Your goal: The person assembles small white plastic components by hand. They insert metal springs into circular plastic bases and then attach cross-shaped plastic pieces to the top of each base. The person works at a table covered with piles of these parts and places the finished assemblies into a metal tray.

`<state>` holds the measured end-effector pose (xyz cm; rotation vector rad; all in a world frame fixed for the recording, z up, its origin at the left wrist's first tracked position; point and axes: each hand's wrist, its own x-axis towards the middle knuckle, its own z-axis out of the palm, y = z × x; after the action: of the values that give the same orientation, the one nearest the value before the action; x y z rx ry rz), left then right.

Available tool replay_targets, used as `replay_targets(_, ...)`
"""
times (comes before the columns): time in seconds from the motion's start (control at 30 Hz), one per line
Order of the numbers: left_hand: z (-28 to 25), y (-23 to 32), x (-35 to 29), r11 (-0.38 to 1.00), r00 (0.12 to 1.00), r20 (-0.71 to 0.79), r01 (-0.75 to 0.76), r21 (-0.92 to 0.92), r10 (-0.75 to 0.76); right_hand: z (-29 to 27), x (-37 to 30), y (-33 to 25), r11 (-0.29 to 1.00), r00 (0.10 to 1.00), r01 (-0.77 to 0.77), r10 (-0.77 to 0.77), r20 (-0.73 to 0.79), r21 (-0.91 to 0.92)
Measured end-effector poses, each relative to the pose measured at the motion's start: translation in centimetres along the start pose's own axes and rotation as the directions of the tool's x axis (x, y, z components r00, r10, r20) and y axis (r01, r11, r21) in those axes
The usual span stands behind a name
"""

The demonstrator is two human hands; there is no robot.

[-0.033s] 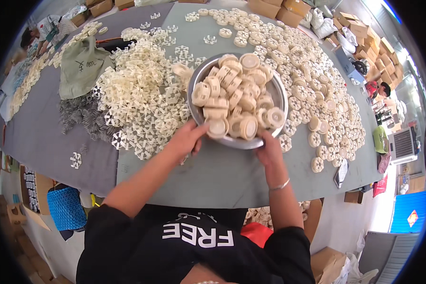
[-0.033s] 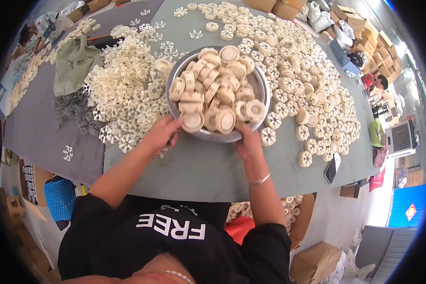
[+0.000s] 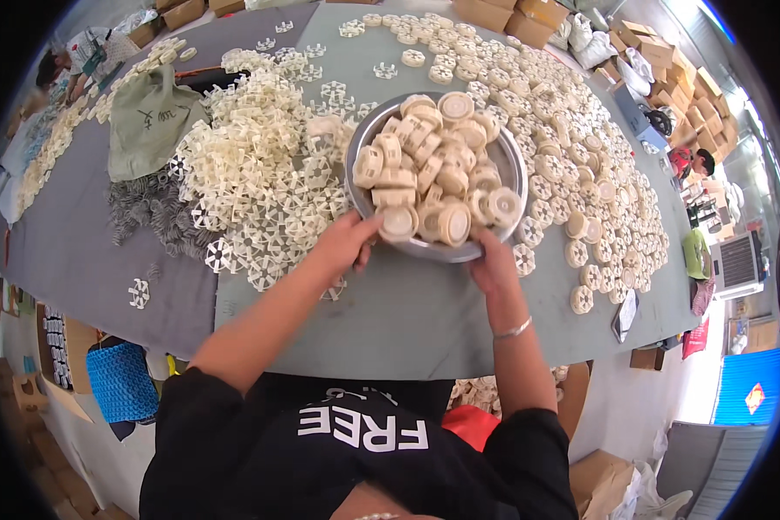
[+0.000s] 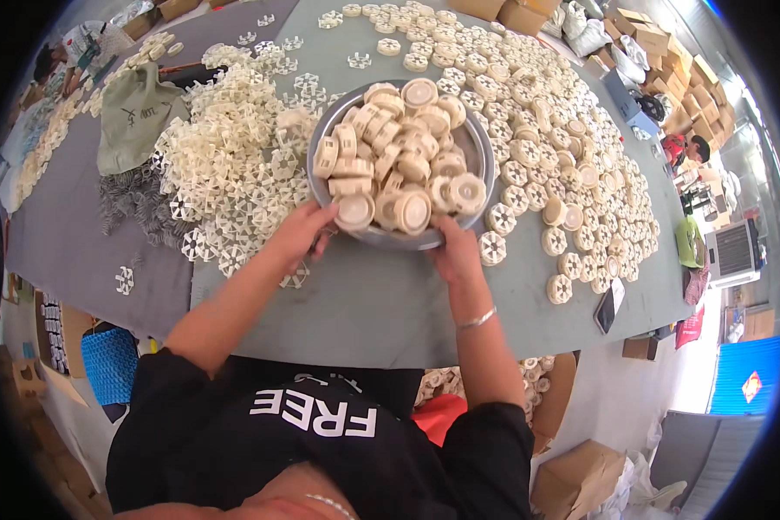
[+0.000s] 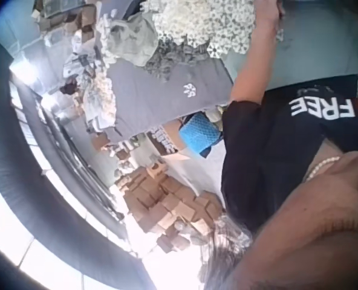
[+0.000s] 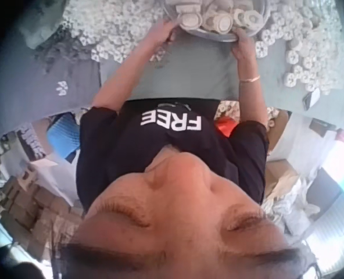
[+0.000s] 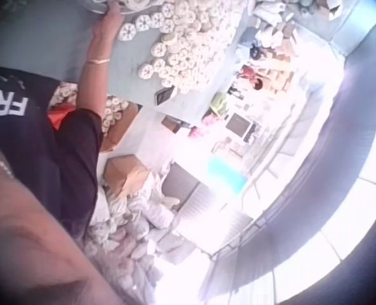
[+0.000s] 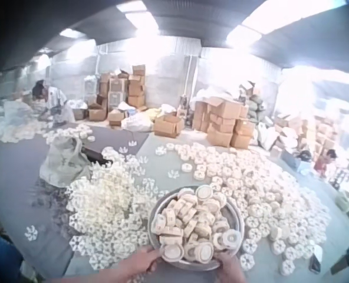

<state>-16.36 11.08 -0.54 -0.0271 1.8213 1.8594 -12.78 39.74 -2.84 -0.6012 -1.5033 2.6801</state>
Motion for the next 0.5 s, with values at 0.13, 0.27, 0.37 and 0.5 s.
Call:
replay_targets(0.13, -0.6, 3.3, 1.7, 0.978, 0.995, -0.08, -0.044, 0.205, 0.062, 0.6, 3.1, -1.0, 0.995, 0.997, -0.056, 0.052, -0.049, -0.085)
replay_targets(0.27, -1.4, 7.3, 0.4, 0.443, 0.954, -0.056, -0.084, 0.893, 0.293, 2.5, -1.0, -3.2, 0.874, 0.975, -0.211, 0.157, -0.157, -0.437)
replay_targets(0.37, -1.6, 8.2, 2.1, 0.269, 0.656, 0.077, -0.411, 0.871, 0.751, 0.5, -2.6, -5.0, 0.498, 0.982, -0.067, -0.121, -0.146, -0.865)
replay_targets(0.5, -0.7, 9.7, 6.9, 0.119, 0.71, 0.241, -0.417, 0.901, 0.661, 4.4, -0.8, -7.3, -0.29, 0.51, 0.56, -0.617, 0.599, -0.776)
